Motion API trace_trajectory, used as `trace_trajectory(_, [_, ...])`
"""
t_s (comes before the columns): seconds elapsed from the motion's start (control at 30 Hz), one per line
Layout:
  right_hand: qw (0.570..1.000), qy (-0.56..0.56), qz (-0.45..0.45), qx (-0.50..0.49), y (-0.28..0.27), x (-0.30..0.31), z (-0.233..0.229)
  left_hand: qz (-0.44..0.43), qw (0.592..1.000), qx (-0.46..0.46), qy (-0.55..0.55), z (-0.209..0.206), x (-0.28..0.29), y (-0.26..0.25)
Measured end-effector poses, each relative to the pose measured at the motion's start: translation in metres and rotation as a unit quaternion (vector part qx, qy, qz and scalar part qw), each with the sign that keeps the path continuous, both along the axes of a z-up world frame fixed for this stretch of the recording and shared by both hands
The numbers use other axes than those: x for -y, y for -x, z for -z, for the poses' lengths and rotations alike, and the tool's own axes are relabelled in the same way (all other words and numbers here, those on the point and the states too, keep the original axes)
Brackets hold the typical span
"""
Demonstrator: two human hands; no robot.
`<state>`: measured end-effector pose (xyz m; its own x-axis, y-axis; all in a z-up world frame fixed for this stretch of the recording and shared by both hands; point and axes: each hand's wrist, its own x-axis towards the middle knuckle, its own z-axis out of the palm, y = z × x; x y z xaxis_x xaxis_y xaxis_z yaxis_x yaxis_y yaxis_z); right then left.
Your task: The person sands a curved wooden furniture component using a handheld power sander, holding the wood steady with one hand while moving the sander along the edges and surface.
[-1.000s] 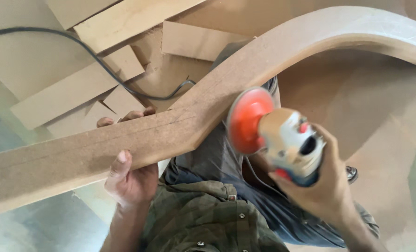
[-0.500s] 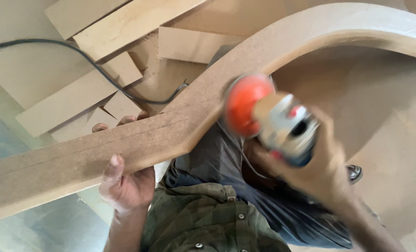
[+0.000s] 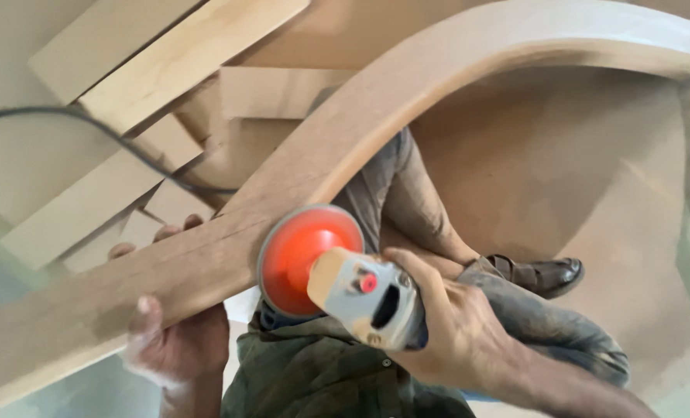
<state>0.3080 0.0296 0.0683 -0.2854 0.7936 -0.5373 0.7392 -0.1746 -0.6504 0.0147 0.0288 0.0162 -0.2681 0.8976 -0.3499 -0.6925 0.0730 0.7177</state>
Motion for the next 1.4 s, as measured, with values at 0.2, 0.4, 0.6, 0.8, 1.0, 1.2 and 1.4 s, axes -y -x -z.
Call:
trace_trajectory(0.2, [0.975, -0.162, 0.129, 0.08, -0.056, -0.054, 0.036, 0.017, 1.0, 0.024, -0.005, 0.006, 0.002, 0.006])
trace_trajectory(0.4, [0.98, -0.133, 0.137, 0.055, -0.047, -0.049, 0.022, 0.001, 0.999, 0.03, 0.013, 0.003, 0.0, 0.003])
trace_trajectory(0.6, [1.0, -0.009, -0.026, 0.006, 0.003, -0.019, -0.006, -0.003, 1.0, 0.004, 0.012, 0.005, 0.004, 0.004])
trace_trajectory(0.8, [0.966, 0.025, 0.175, 0.188, -0.06, -0.072, 0.029, -0.006, 0.999, 0.033, 0.011, 0.012, 0.002, 0.003])
trace_trajectory(1.0, [0.967, -0.18, 0.172, 0.063, -0.059, -0.026, 0.018, -0.007, 0.999, 0.04, -0.015, 0.005, -0.004, -0.002])
trace_trajectory(1.2, [0.997, -0.07, 0.044, -0.002, 0.002, 0.007, -0.004, 0.001, 0.999, 0.04, -0.005, -0.004, -0.007, -0.005])
trace_trajectory(1.4, [0.961, 0.004, 0.108, 0.253, -0.025, -0.03, 0.003, 0.014, 0.998, 0.058, -0.029, 0.003, -0.004, -0.002])
